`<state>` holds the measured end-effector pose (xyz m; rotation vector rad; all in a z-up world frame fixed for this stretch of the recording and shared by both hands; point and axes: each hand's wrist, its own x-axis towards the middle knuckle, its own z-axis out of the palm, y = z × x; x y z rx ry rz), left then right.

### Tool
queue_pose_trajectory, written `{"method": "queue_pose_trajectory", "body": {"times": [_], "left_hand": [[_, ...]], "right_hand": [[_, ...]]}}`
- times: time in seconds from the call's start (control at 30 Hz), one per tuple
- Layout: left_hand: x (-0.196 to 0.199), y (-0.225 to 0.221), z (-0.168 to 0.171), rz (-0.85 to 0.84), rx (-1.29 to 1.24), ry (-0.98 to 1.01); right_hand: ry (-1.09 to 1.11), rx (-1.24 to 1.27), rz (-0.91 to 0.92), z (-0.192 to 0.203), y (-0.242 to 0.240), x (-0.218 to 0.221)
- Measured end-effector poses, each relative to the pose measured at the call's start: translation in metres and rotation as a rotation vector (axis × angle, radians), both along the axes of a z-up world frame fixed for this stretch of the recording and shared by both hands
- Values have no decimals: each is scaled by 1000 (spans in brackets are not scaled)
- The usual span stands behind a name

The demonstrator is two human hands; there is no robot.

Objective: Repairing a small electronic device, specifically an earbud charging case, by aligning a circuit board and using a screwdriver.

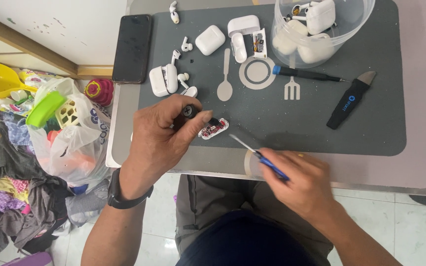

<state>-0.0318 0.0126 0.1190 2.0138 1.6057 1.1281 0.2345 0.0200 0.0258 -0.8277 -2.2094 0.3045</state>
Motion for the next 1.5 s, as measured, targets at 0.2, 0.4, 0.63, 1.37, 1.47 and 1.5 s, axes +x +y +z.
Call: {"method": "queue_pose_trajectory", "body": {"times": [0.2, 0.4, 0.63, 1.37, 1.47, 1.5], "left_hand": [[3, 1, 0, -3, -13, 1], [5, 2, -3, -19, 59, 133], [9, 7, 3, -79, 92, 152], [16, 4, -1, -144, 162, 198], [19, 5, -4, -141, 208, 129], [20, 5, -5, -131, 240, 105]], "right_hand": [[-198, 90, -211, -13, 21, 32], [-23, 182, 19, 63, 50, -8], [66, -196, 376, 64, 73, -69], [120, -242, 345, 49, 80, -72], [93, -155, 319, 47, 80, -72], [84, -121, 321, 47, 80, -72]]}}
